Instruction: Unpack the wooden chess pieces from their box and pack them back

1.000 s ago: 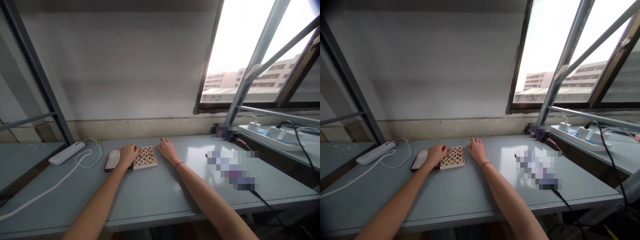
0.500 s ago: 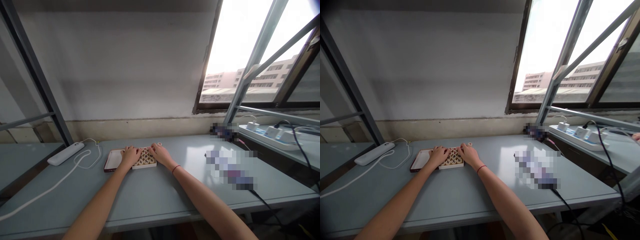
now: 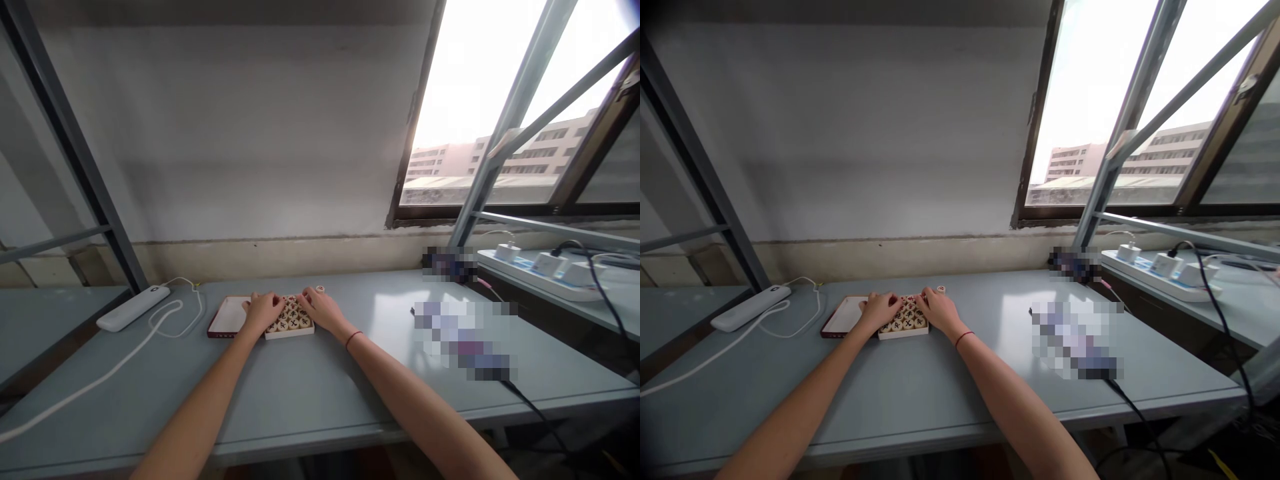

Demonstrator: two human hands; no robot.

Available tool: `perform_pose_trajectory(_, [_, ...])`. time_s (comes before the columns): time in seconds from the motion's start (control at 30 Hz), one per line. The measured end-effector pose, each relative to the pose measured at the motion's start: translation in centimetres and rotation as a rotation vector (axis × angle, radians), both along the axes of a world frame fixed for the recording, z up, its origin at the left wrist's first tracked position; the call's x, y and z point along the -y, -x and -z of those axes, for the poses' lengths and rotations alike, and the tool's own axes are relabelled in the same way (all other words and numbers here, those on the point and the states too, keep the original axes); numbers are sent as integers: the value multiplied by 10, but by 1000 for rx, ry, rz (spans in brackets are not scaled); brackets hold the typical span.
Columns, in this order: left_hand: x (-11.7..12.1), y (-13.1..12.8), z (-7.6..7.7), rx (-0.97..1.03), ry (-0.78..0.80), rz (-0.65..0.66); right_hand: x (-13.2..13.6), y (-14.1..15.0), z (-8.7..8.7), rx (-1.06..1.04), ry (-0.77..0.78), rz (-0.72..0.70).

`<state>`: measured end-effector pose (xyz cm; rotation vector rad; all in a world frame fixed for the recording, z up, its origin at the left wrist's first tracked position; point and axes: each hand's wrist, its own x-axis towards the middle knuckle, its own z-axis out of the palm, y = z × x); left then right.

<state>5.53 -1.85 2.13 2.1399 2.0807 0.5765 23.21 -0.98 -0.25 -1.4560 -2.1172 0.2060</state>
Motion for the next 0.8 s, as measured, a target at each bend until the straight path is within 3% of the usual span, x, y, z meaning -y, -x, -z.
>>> perform_pose_trajectory(0.13, [-1, 2, -1, 26, -119, 17, 3, 1, -5, -33, -138, -12])
perform_pose_trajectory(0.27, [-2, 0, -4, 87, -200, 185, 9, 9, -10, -51, -341, -139])
perform_pose_trajectory(0.37, [-1, -4, -7, 162, -231, 317, 13, 14, -14, -35, -369, -204])
perform_pose_trajectory(0.47, [1, -6, -8, 190, -226, 335, 10, 10, -19, -20, -369, -215])
perform_pose_trajectory(0.57, [1, -3, -8, 181, -198, 304, -2, -11, -20, -74, -405, -124])
perform_pose_trajectory(0.67, [0, 1, -5, 156, -164, 245, -19, -41, -12, -178, -442, 94])
perform_pose_trajectory(0.73, [0, 3, -4, 122, -133, 203, -30, -59, -1, -148, -375, 225])
perform_pose_trajectory(0.8, [0, 4, -3, 83, -107, 175, -37, -71, 10, -35, -215, 290])
